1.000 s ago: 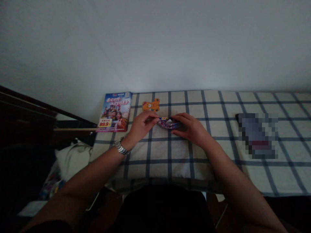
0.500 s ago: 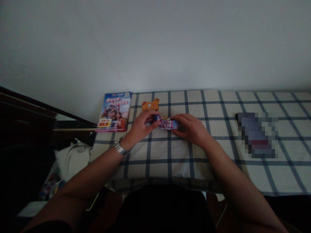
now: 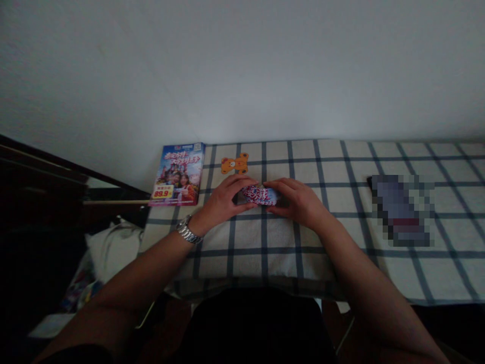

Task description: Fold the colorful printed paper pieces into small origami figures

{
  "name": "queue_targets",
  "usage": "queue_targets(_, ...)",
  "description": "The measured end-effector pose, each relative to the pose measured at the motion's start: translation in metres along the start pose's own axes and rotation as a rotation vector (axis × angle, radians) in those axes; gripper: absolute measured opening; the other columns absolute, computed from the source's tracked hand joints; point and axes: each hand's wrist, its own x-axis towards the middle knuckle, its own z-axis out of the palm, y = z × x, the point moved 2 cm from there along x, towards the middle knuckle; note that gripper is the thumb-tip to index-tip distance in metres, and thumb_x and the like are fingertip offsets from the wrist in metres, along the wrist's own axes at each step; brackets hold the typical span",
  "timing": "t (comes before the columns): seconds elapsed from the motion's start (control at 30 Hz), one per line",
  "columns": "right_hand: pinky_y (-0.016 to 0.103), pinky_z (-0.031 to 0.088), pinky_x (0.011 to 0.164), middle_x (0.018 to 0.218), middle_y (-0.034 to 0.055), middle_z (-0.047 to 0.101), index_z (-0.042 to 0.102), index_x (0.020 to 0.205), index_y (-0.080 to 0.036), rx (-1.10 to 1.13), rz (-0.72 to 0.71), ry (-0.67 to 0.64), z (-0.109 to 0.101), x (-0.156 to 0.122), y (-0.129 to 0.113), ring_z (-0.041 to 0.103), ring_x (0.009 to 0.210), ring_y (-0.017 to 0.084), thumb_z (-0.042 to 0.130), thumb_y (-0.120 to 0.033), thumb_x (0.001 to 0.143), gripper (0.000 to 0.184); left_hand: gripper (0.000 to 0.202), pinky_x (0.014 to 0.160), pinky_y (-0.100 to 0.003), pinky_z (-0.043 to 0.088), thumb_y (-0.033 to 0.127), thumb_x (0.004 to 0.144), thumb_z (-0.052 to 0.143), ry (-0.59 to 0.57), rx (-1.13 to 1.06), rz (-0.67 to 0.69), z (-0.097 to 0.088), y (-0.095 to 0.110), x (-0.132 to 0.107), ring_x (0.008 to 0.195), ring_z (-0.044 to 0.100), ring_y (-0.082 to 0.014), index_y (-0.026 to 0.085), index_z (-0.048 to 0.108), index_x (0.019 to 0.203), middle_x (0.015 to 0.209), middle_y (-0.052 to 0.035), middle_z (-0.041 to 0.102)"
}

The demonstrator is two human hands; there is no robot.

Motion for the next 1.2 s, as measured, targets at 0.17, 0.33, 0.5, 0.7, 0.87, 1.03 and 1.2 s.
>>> queue_targets(0.17,0.046,0.062,0.094,0.124,0.0098,0.076,0.06,0.141,-0.028,-0.021,-0.011,0.025,-0.0008,-0.0005,-0.0011,0.075,0.111,0.03,0.077,-0.039,0.094,0.051,0.05,0.11,-0.047,0.055,0.039,0.092,0.081,0.002,0.015,-0.006,-0.0008,0.0007,-0.0001,0.123,0.064,-0.0246,0.028,0.06,0.137,0.131,-0.0072,0.066)
queue_targets(0.33,0.045,0.063,0.091,0.121,0.0097,0.077,0.062,0.136,-0.027,-0.062,-0.007,0.015,-0.0011,-0.0003,-0.002,0.076,0.107,0.029,0.074,-0.041,0.096,0.043,0.049,0.108,-0.046,0.056,0.041,0.093,0.079,0.014,0.032,0.001,-0.0012,0.0011,-0.0005,0.121,0.065,-0.0231,0.028,0.061,0.137,0.129,-0.0062,0.068)
queue_targets(0.5,0.046,0.063,0.091,0.12,0.0091,0.078,0.063,0.134,-0.027,-0.072,-0.009,0.013,-0.0001,-0.0002,-0.0011,0.076,0.106,0.029,0.072,-0.042,0.098,0.04,0.046,0.107,-0.044,0.057,0.041,0.094,0.078,0.017,0.032,0.007,-0.0015,0.002,-0.0002,0.119,0.067,-0.0221,0.028,0.063,0.136,0.127,-0.0059,0.07)
queue_targets(0.7,0.047,0.063,0.09,0.118,0.0088,0.079,0.065,0.134,-0.027,-0.086,-0.01,0.018,-0.0003,-0.0006,-0.0004,0.076,0.105,0.029,0.072,-0.043,0.098,0.039,0.046,0.106,-0.044,0.057,0.04,0.092,0.08,0.029,0.029,-0.002,-0.0027,0.0036,0.0004,0.118,0.068,-0.0224,0.028,0.065,0.133,0.125,-0.0054,0.071)
queue_targets(0.87,0.045,0.063,0.09,0.121,0.0089,0.078,0.063,0.137,-0.028,-0.06,-0.002,0.026,-0.0015,-0.0001,-0.0033,0.076,0.106,0.028,0.071,-0.042,0.098,0.042,0.044,0.106,-0.043,0.057,0.038,0.092,0.08,0.033,0.03,0.009,-0.0033,0.0052,0.0009,0.117,0.068,-0.022,0.026,0.065,0.132,0.123,-0.0058,0.072)
queue_targets(1.03,0.048,0.063,0.096,0.13,0.0099,0.074,0.059,0.144,-0.03,-0.044,-0.006,0.04,-0.0002,-0.0002,-0.0048,0.074,0.115,0.031,0.076,-0.041,0.094,0.054,0.044,0.107,-0.043,0.057,0.039,0.094,0.078,0.041,0.025,0.024,-0.0017,0.0079,0.0003,0.117,0.067,-0.0215,0.026,0.063,0.133,0.124,-0.0057,0.071)
queue_targets(1.2,0.046,0.064,0.092,0.123,0.0098,0.077,0.063,0.137,-0.028,-0.064,-0.003,0.044,0.0005,0.0003,-0.0053,0.076,0.109,0.03,0.073,-0.039,0.097,0.043,0.047,0.109,-0.047,0.056,0.04,0.096,0.076,0.024,0.074,0.008,-0.0003,0.01,-0.0002,0.122,0.066,-0.0245,0.028,0.06,0.139,0.129,-0.0074,0.069)
